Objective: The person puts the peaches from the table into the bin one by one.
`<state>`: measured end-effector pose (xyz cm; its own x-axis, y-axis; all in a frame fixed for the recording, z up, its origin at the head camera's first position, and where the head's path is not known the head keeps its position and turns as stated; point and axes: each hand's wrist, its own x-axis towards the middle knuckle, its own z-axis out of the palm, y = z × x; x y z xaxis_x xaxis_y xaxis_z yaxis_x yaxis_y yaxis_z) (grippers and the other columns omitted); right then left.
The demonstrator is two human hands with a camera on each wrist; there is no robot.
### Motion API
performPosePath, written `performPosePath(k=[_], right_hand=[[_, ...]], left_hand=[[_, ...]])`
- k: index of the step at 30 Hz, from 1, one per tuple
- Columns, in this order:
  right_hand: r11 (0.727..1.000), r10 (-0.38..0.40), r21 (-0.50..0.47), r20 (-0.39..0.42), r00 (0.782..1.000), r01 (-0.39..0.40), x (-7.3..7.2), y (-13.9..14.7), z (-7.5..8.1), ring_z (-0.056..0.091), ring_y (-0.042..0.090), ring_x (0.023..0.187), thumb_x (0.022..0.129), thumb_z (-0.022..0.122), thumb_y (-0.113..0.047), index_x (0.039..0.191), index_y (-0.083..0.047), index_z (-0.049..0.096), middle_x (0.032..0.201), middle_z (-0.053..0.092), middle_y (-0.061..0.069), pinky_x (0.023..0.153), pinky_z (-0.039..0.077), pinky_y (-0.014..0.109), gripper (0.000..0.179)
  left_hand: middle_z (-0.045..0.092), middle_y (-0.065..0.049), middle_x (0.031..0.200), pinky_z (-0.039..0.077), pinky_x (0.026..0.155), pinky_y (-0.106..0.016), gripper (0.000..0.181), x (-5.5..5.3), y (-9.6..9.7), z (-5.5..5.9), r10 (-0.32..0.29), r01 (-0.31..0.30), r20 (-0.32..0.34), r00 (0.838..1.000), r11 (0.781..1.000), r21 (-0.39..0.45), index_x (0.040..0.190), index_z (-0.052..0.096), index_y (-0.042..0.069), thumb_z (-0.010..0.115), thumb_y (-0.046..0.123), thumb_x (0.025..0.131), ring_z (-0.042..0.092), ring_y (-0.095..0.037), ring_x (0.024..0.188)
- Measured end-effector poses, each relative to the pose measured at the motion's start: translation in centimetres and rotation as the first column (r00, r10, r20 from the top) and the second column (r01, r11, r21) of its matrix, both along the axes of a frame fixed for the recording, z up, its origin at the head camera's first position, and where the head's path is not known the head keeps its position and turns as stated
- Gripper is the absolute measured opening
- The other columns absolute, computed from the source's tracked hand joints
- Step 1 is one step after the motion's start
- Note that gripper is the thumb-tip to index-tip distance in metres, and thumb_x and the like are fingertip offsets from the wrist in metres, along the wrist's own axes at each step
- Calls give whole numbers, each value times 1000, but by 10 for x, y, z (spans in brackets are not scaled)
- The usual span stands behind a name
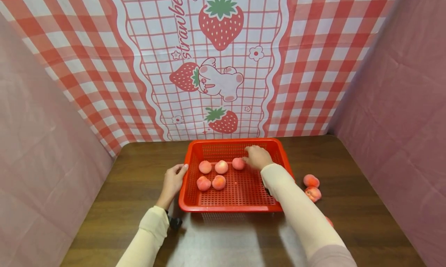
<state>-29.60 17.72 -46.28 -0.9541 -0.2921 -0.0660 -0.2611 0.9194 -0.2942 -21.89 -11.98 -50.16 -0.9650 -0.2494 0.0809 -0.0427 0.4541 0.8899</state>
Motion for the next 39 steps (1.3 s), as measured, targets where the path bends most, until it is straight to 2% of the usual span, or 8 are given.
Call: performPosePath(k=[6, 12, 27, 31, 39], right_hand=[[1000, -5, -14, 9, 1000, 5, -3, 4, 8, 60, 38, 115, 94, 65, -27, 131, 0, 58, 129, 62, 20, 96, 48, 52, 47], [1000, 2, -22, 10, 1000, -2, -4, 9, 16, 61, 38, 114, 94, 63, -27, 132, 0, 58, 129, 62, 20, 96, 48, 53, 47], [998, 23, -66, -37, 999, -25, -10, 28, 19, 62, 38, 112, 94, 63, -26, 126, 0, 61, 124, 65, 21, 93, 48, 54, 42], [997, 16, -77, -27, 1000, -18, -9, 30, 19, 63, 37, 109, 95, 63, -25, 125, 1, 62, 122, 65, 21, 91, 49, 53, 40], [998, 12, -60, -64, 998, -16, -8, 36, 22, 66, 35, 100, 94, 63, -26, 124, 0, 63, 116, 69, 19, 88, 51, 52, 39]], left_hand=[[73, -22, 101, 54, 80, -43, 31, 1, -1, -3, 16, -16, -18, 1000, 1000, -18, 110, 70, -3, 59, 23, 97, 68, -32, 88], [73, -20, 101, 54, 81, -43, 33, 1, 0, -2, 26, -26, 3, 1000, 999, -20, 110, 71, -1, 59, 26, 97, 68, -30, 89], [73, -19, 102, 54, 80, -42, 35, 1, 0, -1, 16, -15, 21, 1000, 1000, -17, 112, 70, 0, 58, 29, 98, 68, -29, 87], [73, -19, 102, 54, 81, -42, 35, 1, 0, -1, 13, -13, 23, 1000, 1000, -18, 112, 70, 0, 59, 29, 98, 68, -29, 87], [73, -20, 101, 54, 78, -41, 34, 1, 0, -1, 9, -9, 19, 1000, 1000, -21, 111, 71, -1, 59, 28, 97, 67, -28, 84]])
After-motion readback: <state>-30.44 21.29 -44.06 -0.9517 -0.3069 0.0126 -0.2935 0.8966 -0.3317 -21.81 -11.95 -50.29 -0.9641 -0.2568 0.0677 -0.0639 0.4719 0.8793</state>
